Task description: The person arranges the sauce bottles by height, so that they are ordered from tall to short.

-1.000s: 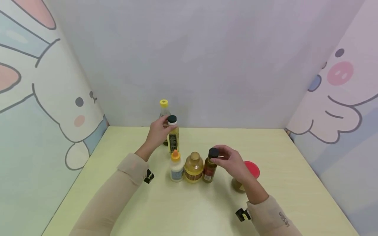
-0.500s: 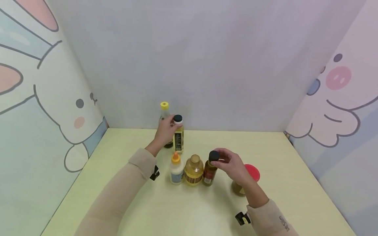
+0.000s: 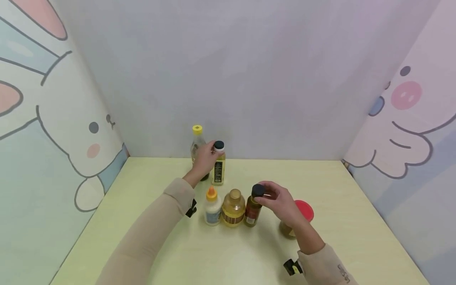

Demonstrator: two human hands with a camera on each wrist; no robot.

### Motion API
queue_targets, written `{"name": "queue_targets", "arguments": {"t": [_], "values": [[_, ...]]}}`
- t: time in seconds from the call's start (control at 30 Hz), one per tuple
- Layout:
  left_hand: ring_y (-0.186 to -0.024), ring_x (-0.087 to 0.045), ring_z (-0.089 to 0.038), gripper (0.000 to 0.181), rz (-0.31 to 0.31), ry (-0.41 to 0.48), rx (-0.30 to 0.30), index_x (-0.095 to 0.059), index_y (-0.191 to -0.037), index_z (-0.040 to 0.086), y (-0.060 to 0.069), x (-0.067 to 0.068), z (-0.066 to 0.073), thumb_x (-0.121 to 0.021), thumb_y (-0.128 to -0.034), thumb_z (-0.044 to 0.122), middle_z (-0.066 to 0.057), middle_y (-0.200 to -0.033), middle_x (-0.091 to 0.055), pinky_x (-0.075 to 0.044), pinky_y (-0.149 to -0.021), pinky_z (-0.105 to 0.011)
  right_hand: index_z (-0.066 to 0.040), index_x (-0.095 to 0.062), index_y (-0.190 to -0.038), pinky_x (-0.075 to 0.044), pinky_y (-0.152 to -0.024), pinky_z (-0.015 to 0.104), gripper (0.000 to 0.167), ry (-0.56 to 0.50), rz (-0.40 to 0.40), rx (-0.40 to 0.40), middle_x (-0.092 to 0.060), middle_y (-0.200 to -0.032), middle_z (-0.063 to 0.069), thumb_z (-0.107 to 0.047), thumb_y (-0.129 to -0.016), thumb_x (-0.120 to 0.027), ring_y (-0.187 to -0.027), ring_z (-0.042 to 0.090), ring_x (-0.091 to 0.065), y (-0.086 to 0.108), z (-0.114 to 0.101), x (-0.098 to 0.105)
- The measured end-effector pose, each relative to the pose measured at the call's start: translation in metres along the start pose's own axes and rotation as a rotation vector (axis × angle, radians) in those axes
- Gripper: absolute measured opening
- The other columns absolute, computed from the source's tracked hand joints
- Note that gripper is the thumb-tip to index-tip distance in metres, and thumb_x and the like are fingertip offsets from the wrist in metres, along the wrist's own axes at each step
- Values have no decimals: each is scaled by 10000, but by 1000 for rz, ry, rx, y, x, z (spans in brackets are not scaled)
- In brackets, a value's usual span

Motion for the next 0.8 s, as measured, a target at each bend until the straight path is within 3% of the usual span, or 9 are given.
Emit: {"name": "queue_targets", "arguments": {"t": [0.23,0.8], "values": [[-982,-606,-237,235,3,11,-3,-631,-1143,59,-1,-1,2,-683,-935,154,-92,-1095,-664,-507,-829,-404,0,-573,-1254,-518,-893,363,427,10,3,-6,-608,-1161,160,-96,-875,-745,-1098,318,-601,1,-1,-1],[-1077,-594,-250,229,8,62,94,-565,-1193,50,-10,0,-1,-600,-989,149,-113,-1177,-623,-494,-902,-428,-2,-573,-1250,-515,-897,360,427,8,2,-3,-605,-1161,159,-101,-873,-748,-1095,319,-599,0,1,0]]}}
Point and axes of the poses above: each hand's wrist, its own y-axis away from the middle knuckle, its own x-axis out of the back of the hand, z = x × y, the point moved 1 cm from there along -y, towards the middle knuckle
